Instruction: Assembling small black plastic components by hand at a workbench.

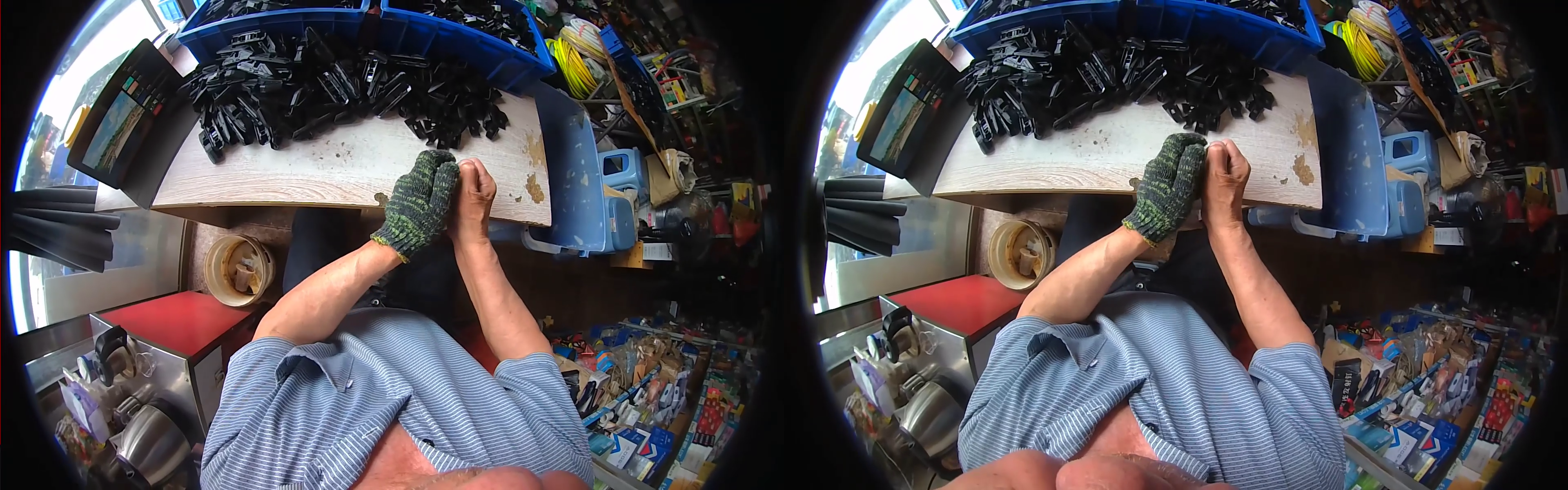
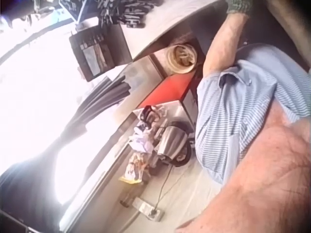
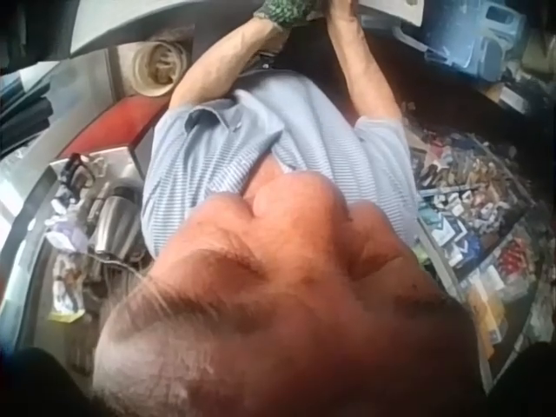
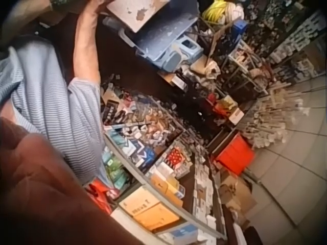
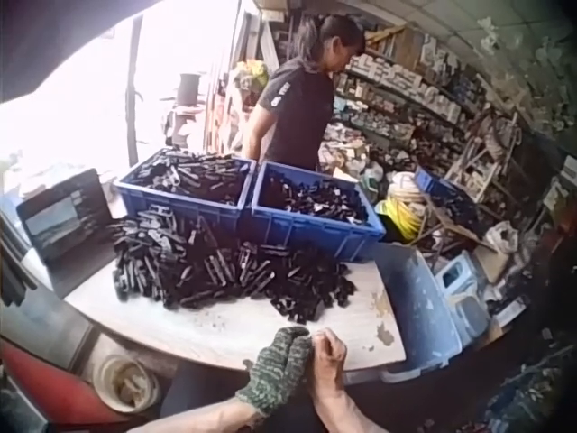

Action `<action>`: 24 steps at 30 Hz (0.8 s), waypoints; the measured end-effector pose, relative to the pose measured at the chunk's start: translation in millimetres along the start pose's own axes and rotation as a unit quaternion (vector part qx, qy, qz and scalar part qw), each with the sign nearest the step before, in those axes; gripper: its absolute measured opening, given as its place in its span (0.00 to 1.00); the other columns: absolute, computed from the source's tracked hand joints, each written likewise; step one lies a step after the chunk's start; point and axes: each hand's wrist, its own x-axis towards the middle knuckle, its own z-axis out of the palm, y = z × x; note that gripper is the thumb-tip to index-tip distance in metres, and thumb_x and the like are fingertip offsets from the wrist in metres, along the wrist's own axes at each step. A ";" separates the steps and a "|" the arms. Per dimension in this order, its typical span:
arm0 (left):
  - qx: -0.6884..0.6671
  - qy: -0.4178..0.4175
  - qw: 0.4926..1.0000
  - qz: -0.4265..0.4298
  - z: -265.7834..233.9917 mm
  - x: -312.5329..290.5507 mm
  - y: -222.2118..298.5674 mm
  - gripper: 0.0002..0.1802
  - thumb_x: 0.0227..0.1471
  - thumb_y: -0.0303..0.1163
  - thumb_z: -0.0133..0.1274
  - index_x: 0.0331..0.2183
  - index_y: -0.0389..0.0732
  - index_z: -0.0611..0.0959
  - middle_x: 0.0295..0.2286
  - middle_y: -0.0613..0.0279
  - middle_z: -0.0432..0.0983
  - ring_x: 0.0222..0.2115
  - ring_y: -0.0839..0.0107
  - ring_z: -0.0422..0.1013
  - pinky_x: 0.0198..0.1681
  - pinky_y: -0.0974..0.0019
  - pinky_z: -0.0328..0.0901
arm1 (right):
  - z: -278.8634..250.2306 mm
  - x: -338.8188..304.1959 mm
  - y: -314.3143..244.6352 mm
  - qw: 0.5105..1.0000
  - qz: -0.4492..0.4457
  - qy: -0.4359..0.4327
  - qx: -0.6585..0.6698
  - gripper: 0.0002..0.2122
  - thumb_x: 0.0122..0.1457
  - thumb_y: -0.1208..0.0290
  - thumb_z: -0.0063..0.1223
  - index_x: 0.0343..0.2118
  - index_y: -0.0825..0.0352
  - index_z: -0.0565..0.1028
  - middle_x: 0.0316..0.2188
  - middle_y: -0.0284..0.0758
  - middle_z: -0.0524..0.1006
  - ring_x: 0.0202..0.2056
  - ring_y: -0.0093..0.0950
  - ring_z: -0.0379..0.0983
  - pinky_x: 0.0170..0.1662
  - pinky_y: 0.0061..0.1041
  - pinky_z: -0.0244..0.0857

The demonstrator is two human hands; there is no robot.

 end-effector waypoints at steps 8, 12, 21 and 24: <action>0.127 -0.076 0.984 -0.096 -60.4 51.8 -22.1 0.13 0.56 0.32 0.51 0.44 0.47 0.82 0.35 0.49 0.78 0.36 0.51 0.75 0.38 0.51 0.70 | -7.9 12.9 -22.8 0.969 0.177 0.130 0.112 0.16 0.62 0.58 0.44 0.20 0.60 0.62 0.09 0.27 0.51 0.11 0.24 0.54 0.25 0.48 0.75; 0.247 -0.170 0.951 -0.076 -58.7 64.3 -45.7 0.11 0.53 0.32 0.51 0.39 0.47 0.82 0.35 0.47 0.75 0.36 0.49 0.75 0.38 0.50 0.71 | -45.7 52.9 -44.0 0.937 0.199 0.247 0.146 0.13 0.62 0.61 0.44 0.32 0.67 0.61 0.09 0.32 0.55 0.10 0.25 0.56 0.29 0.48 0.77; 0.246 -0.139 0.959 0.010 -58.9 50.8 -43.3 0.13 0.50 0.29 0.51 0.39 0.46 0.84 0.42 0.54 0.76 0.44 0.51 0.71 0.41 0.52 0.72 | -138.5 83.2 -25.5 0.899 0.164 0.405 0.044 0.18 0.58 0.56 0.53 0.37 0.68 0.67 0.13 0.35 0.58 0.15 0.29 0.62 0.30 0.47 0.79; 0.250 -0.149 0.957 0.015 -65.2 46.4 -45.3 0.13 0.50 0.30 0.51 0.40 0.47 0.84 0.39 0.55 0.77 0.43 0.51 0.72 0.41 0.52 0.71 | -83.5 55.5 -34.7 0.955 0.166 0.238 0.059 0.14 0.57 0.60 0.58 0.33 0.67 0.72 0.10 0.30 0.58 0.11 0.24 0.60 0.25 0.39 0.78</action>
